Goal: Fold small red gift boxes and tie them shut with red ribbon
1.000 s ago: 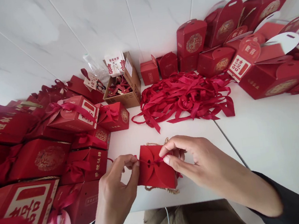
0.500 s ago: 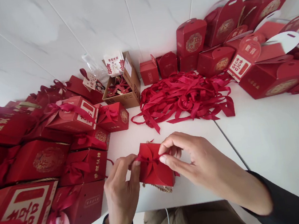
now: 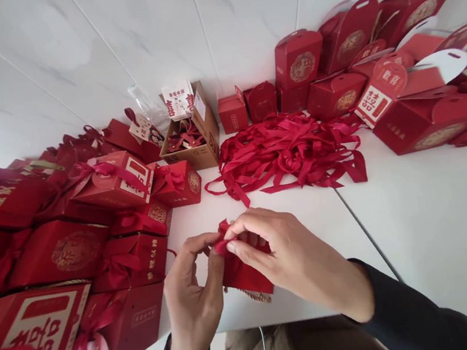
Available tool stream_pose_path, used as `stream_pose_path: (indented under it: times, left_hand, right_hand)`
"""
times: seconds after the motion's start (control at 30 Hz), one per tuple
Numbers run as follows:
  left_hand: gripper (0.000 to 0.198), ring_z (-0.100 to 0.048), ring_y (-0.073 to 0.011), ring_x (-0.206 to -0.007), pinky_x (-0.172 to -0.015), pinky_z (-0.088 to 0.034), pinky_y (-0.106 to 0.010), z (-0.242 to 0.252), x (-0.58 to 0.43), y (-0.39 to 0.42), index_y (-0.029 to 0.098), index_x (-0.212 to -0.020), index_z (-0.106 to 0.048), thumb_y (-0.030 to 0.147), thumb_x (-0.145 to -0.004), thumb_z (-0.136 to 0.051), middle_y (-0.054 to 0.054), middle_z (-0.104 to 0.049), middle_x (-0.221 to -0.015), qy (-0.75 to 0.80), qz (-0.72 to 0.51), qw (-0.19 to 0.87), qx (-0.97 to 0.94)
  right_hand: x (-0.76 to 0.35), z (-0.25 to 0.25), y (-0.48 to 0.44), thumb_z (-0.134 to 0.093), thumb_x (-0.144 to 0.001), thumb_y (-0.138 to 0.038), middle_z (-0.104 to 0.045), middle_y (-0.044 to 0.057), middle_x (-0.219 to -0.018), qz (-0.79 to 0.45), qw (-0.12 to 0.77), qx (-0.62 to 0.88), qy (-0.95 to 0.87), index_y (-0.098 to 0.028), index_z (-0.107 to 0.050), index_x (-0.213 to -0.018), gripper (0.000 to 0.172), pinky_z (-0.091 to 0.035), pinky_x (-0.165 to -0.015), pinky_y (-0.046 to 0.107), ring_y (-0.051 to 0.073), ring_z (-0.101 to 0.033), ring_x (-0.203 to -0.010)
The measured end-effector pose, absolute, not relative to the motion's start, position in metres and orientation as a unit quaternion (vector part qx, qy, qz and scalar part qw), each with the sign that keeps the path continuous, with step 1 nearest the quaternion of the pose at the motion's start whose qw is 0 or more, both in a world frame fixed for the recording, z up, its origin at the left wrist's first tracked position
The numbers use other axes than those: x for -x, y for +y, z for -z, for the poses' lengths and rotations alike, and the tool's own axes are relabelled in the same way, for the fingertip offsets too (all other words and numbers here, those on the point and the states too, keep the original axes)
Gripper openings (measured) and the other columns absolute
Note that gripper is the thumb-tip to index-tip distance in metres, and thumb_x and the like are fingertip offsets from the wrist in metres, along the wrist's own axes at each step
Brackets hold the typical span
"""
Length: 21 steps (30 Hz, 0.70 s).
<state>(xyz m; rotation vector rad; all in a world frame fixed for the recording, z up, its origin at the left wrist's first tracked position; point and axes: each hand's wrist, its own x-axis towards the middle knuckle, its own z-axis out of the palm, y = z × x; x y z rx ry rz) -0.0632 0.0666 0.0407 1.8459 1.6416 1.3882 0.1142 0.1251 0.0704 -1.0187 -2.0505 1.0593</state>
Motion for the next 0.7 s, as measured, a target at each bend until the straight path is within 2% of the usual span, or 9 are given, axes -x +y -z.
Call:
stream_pose_path:
  times: [0.1,0.17,0.33,0.47,0.57,0.7]
  left_hand:
    - [0.023,-0.066,-0.0170,-0.104,-0.092,-0.054,-0.031,-0.046,0.062,0.066,0.026,-0.120,-0.068,0.020,-0.102,-0.054,-0.003,-0.072,-0.111,0.571,-0.462,0.223,-0.641]
    - [0.024,-0.064,-0.0198,-0.109,-0.096,-0.053,-0.035,-0.048,0.060,0.066,0.026,-0.122,-0.069,0.024,-0.099,-0.060,-0.004,-0.070,-0.113,0.575,-0.443,0.241,-0.645]
    - [0.008,-0.064,-0.0163,-0.094,-0.083,-0.055,-0.029,-0.045,0.057,0.066,0.026,-0.094,-0.072,0.018,-0.095,-0.069,-0.001,-0.065,-0.096,0.591,-0.485,0.203,-0.611]
    - [0.010,-0.068,-0.0159,-0.101,-0.088,-0.055,-0.029,-0.041,0.059,0.065,0.026,-0.098,-0.070,0.016,-0.095,-0.069,-0.001,-0.069,-0.104,0.563,-0.514,0.232,-0.604]
    - [0.013,-0.068,-0.0154,-0.104,-0.093,-0.054,-0.030,-0.041,0.060,0.065,0.026,-0.098,-0.068,0.013,-0.096,-0.068,0.000,-0.071,-0.105,0.541,-0.542,0.252,-0.591]
    - [0.014,-0.069,-0.0148,-0.095,-0.087,-0.055,-0.029,-0.040,0.058,0.066,0.025,-0.096,-0.067,0.011,-0.094,-0.068,0.001,-0.071,-0.097,0.551,-0.563,0.228,-0.572]
  right_hand:
    - [-0.116,-0.070,0.124,-0.062,-0.103,-0.027,-0.074,-0.002,-0.095,-0.405,0.310,0.402,-0.761,-0.026,-0.070,-0.098,0.009,-0.046,-0.055,0.022,0.013,-0.068,-0.078]
    - [-0.116,-0.070,0.124,-0.061,-0.103,-0.027,-0.074,-0.003,-0.094,-0.405,0.311,0.408,-0.757,-0.026,-0.070,-0.098,0.010,-0.045,-0.053,0.021,0.012,-0.067,-0.077]
    - [-0.122,-0.073,0.126,-0.062,-0.101,-0.029,-0.075,-0.003,-0.090,-0.406,0.302,0.424,-0.751,-0.027,-0.072,-0.097,0.011,-0.045,-0.051,0.021,0.014,-0.067,-0.074]
    - [-0.132,-0.073,0.125,-0.069,-0.098,-0.038,-0.078,-0.002,-0.093,-0.424,0.298,0.448,-0.729,-0.029,-0.074,-0.103,0.012,-0.053,-0.059,0.024,0.018,-0.072,-0.079]
    - [-0.137,-0.072,0.124,-0.069,-0.098,-0.039,-0.079,-0.002,-0.097,-0.420,0.306,0.441,-0.731,-0.030,-0.077,-0.099,0.011,-0.056,-0.064,0.025,0.019,-0.073,-0.085]
    - [-0.140,-0.071,0.125,-0.069,-0.099,-0.040,-0.077,-0.001,-0.091,-0.417,0.310,0.435,-0.735,-0.030,-0.077,-0.094,0.014,-0.053,-0.056,0.023,0.018,-0.071,-0.079]
